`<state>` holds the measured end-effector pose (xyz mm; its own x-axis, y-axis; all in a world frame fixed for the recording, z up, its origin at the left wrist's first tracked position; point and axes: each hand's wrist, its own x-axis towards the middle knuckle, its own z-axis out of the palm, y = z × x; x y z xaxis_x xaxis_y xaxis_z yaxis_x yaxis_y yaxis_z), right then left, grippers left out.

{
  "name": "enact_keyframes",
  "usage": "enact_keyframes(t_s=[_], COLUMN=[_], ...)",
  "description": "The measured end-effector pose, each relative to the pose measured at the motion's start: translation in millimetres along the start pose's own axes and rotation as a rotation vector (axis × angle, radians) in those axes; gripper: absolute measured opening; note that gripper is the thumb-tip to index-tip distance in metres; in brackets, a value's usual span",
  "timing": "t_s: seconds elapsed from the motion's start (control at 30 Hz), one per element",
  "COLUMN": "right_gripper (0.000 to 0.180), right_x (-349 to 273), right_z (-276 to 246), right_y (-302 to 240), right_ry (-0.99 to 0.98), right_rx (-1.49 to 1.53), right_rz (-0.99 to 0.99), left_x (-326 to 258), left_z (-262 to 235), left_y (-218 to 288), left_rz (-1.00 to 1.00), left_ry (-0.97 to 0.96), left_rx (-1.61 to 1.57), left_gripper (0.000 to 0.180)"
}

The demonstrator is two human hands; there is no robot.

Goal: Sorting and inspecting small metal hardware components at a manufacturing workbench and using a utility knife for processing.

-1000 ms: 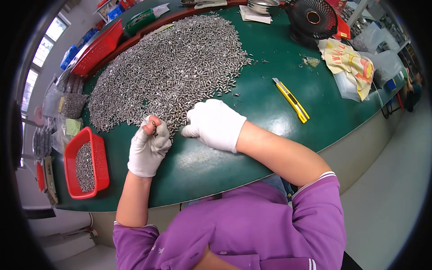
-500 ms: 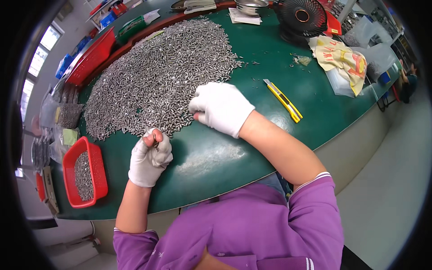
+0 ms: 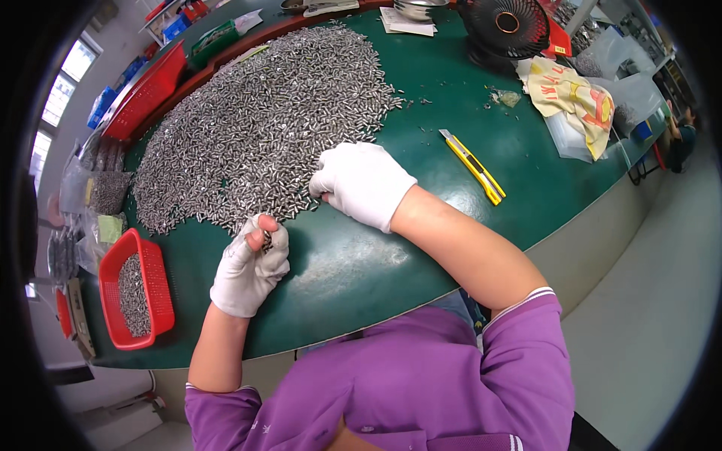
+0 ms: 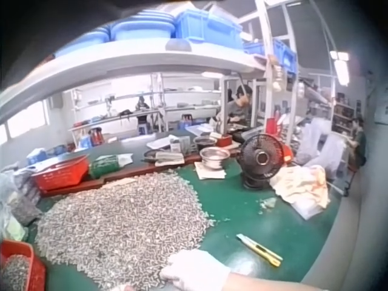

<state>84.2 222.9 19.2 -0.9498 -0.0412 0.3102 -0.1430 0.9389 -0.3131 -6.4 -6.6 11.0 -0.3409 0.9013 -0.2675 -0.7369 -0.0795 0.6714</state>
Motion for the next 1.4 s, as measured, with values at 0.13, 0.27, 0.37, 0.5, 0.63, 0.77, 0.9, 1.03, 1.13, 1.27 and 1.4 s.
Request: enact_keyframes(t_s=[0.13,0.27,0.37,0.5,0.63,0.77,0.9,1.03,1.13,1.27,1.4], right_gripper=[0.009,0.011,0.013,0.013,0.014,0.023,0.024,0.016,0.014,0.017,0.008], right_x=[-1,-4,-2,-1,0,1,2,2,4,1,3], right_z=[-5,-9,-4,-2,2,-3,0,-2,-2,-3,-1], right_y=[-6,-5,-3,-9,-12,-17,-23,-26,-21,-10,-5], right_ry=[-0.100,-0.133,-0.065,-0.125,-0.090,-0.021,0.022,0.056,0.155,0.216,0.230], right_rx=[-0.043,0.035,0.072,0.031,0.094,0.442,0.468,0.457,0.419,0.294,0.188], right_rz=[0.024,0.003,-0.018,0.010,-0.001,-0.110,-0.172,-0.207,-0.099,-0.008,0.053], left_x=[-1,0,0,0,-2,-1,-1,-1,-1,-1,-2], left_z=[-2,0,0,2,2,8,9,6,6,6,6], left_y=[2,2,2,1,1,-2,-4,-6,-4,-4,-2], left_rz=[-0.001,-0.005,-0.006,0.004,-0.024,-0.066,-0.119,-0.103,-0.059,-0.084,-0.101], left_ry=[0.022,0.012,0.008,0.032,-0.008,-0.035,-0.048,-0.017,-0.038,-0.011,-0.002], left_rx=[0.005,0.017,0.022,0.036,0.044,0.139,0.155,0.197,0.198,0.162,0.160], left_gripper=[0.028,0.027,0.027,0.025,0.021,0.019,0.020,0.020,0.020,0.022,0.025])
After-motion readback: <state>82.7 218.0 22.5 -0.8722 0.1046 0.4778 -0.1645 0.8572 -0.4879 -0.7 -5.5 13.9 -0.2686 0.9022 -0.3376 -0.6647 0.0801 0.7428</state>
